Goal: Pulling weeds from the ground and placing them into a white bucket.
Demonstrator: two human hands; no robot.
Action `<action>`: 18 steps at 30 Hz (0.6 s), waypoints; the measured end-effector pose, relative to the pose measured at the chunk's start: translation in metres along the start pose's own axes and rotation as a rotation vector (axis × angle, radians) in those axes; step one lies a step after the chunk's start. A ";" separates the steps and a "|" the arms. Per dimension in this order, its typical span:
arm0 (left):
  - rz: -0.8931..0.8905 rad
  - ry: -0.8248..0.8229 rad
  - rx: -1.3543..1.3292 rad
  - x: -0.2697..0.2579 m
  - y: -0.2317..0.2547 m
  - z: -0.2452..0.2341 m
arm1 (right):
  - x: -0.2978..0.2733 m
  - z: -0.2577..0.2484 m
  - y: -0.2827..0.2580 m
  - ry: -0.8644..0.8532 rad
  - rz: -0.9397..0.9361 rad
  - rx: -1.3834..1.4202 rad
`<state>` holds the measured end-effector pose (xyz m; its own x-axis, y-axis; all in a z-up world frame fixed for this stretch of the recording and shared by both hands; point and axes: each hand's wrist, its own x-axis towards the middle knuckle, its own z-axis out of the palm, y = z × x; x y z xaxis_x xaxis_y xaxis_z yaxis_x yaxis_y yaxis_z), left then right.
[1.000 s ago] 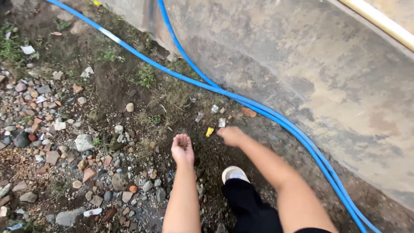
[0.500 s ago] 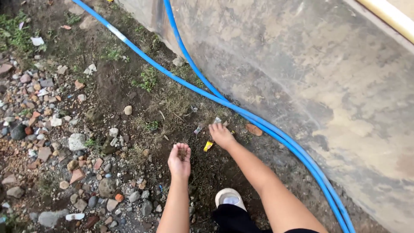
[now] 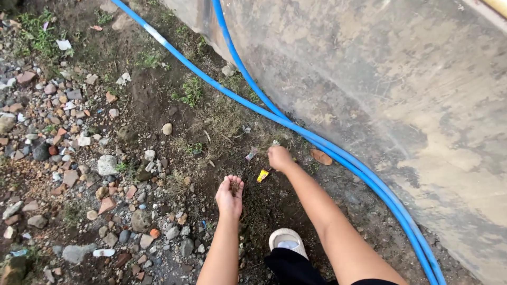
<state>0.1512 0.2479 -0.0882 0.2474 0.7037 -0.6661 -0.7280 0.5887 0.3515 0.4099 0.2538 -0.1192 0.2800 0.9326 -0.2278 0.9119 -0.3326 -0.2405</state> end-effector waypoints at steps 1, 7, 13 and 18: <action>0.001 0.004 0.002 0.002 0.001 -0.002 | 0.000 0.008 0.008 -0.003 -0.001 0.003; -0.009 -0.023 -0.033 0.006 0.005 0.002 | -0.025 -0.001 0.021 0.192 0.027 0.499; -0.049 -0.044 0.057 -0.035 0.015 0.055 | -0.077 -0.069 -0.036 0.085 0.068 1.253; -0.159 0.001 0.176 -0.040 0.010 0.060 | -0.107 -0.076 -0.128 0.093 -0.481 0.418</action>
<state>0.1719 0.2496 -0.0189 0.3492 0.5965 -0.7227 -0.5574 0.7522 0.3514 0.2860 0.2072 0.0078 -0.0892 0.9932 0.0754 0.7533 0.1167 -0.6472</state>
